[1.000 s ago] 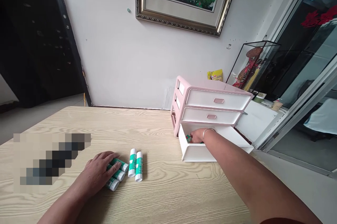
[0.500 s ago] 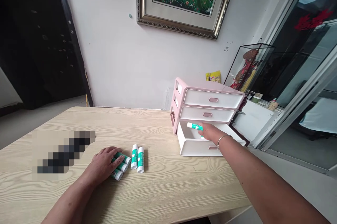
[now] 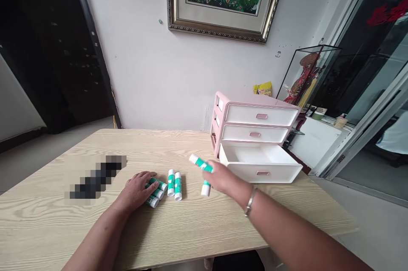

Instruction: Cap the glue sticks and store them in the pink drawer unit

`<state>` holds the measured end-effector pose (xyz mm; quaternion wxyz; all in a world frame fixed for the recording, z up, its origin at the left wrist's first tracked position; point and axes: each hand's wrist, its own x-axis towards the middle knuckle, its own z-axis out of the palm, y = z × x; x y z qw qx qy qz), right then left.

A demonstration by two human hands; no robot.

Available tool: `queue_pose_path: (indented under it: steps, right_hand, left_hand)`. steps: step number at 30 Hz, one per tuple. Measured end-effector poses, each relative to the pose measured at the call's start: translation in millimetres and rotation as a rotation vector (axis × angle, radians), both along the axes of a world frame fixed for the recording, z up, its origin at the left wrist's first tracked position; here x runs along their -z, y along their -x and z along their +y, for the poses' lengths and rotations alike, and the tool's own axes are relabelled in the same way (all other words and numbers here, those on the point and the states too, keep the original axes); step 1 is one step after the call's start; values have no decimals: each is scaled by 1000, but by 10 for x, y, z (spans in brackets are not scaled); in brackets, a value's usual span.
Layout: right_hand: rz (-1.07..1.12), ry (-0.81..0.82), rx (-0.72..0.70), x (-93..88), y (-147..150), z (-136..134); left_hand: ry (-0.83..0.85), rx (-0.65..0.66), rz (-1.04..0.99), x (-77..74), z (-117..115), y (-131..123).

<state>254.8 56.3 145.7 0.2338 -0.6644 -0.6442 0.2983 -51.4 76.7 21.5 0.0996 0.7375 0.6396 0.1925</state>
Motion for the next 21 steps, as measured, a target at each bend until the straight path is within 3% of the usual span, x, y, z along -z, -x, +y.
queue_pose_path:
  steps: [1,3,7,12,17,21]
  right_hand:
    - [-54,141,-13,110,142,-3]
    - [-89,232,-25,304,353,32]
    - [-135,264,-74,531,543,151]
    - [-417,162,-163,619,634,148]
    - [-490,58,-173,618,708,26]
    - [-517,-25,-260,630,745,-42]
  left_hand:
    - [-2,2,-3,6,-3,0]
    - [-4,7,-11,5,-14,-4]
    - [0,13,-24,-69,-53,-20]
    - [16,20,-3,-145,-76,-29]
    - [15,31,5,-112,-57,-28]
    - [19,29,5,-99,-57,-33]
